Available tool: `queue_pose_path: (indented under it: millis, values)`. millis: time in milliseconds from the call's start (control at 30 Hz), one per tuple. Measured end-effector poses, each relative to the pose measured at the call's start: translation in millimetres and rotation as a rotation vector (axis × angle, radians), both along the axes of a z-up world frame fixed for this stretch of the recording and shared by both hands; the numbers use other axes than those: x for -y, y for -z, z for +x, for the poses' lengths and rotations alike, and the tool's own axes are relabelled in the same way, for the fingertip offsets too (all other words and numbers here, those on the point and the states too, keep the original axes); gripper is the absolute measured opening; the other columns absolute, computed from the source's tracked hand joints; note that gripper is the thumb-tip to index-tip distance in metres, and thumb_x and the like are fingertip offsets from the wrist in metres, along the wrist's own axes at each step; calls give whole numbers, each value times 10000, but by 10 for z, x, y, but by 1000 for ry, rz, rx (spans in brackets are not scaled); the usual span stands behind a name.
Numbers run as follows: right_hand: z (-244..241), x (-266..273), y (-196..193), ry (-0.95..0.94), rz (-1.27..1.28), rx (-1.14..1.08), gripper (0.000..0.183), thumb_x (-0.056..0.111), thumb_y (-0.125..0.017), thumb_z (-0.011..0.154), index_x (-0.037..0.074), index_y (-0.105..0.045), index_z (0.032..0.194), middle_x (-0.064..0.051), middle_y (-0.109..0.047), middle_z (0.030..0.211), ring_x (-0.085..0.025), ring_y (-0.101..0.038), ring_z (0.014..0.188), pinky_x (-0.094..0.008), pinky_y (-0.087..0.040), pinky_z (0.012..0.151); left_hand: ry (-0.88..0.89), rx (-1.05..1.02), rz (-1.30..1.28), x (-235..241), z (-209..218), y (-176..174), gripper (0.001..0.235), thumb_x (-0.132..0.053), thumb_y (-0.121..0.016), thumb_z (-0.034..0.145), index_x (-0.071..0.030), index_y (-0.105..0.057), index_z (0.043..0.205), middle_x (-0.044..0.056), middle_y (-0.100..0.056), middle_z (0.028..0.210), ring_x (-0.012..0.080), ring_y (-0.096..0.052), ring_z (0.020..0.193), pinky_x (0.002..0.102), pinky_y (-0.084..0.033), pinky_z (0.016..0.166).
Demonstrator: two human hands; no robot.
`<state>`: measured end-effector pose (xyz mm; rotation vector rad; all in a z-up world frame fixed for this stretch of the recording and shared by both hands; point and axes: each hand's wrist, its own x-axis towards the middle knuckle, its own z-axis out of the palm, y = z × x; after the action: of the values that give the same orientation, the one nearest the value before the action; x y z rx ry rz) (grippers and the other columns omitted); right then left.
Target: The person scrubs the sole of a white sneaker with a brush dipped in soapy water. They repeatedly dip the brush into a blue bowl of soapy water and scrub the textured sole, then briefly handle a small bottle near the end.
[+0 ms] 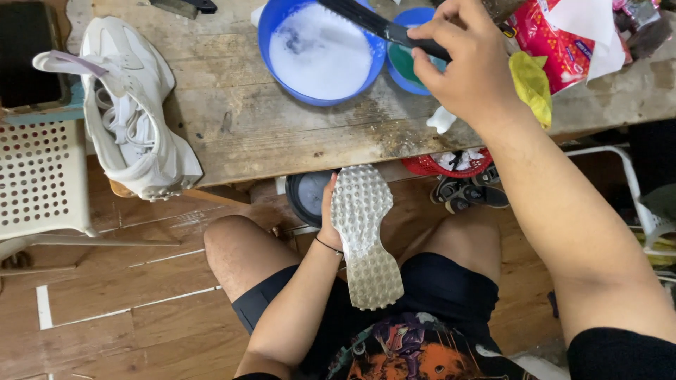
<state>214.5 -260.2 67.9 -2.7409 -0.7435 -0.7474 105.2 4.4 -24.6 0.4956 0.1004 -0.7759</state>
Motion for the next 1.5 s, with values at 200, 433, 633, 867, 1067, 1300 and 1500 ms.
queue_pose_path:
  millis: [200,433,633,867,1067,1300,1500]
  values:
    - [-96,72,149,55,89,-57,196,-57,-870,1191,-75,-848,1385,-151,-538,1209,-315,-553,1023,-465,-513,867,39,-14,-10,35,3,-28,887,-790,-687,1055,52,-767,1325,353,-799,1235,457,-816,1012,540,-694,901]
    - [-199,218,32,67,142,-51,215,-88,-909,1178,-50,-889,1389,-140,-573,1200,-300,-582,996,-440,-505,826,71,-43,-20,25,-45,-26,884,-790,-686,1052,49,-776,1315,357,-802,1221,462,-819,994,542,-698,887]
    - [-374,513,107,325,177,-198,182,38,-858,1166,40,-907,1341,-92,-615,1213,-280,-665,1085,-422,-568,919,111,-78,-30,58,-44,-11,881,-791,-686,1050,47,-783,1306,361,-804,1210,466,-821,981,543,-701,876]
    - [-327,652,234,431,46,-392,160,150,-804,1192,133,-947,1260,-56,-607,1138,-299,-641,1056,-497,-532,922,141,-124,-26,52,-47,8,878,-791,-685,1048,44,-792,1295,365,-807,1196,471,-824,964,544,-704,862]
    - [-293,618,57,344,111,-337,152,36,-869,1126,73,-967,1235,-78,-686,1140,-267,-675,1038,-418,-553,883,133,-175,-29,45,-76,42,875,-792,-685,1046,42,-799,1287,369,-809,1185,475,-826,950,545,-707,851]
    - [-337,788,223,277,-34,-217,142,54,-889,1175,53,-989,1275,-66,-734,1171,-303,-679,1150,-486,-572,953,100,-235,-18,0,-95,104,873,-792,-685,1044,40,-806,1278,372,-812,1174,479,-828,936,546,-710,839]
    - [-393,647,6,238,49,-297,90,30,-900,1193,18,-965,1253,-93,-706,1131,-283,-671,1067,-434,-523,845,129,-261,-6,4,-115,97,870,-792,-684,1042,38,-813,1269,375,-814,1163,483,-831,923,547,-713,828]
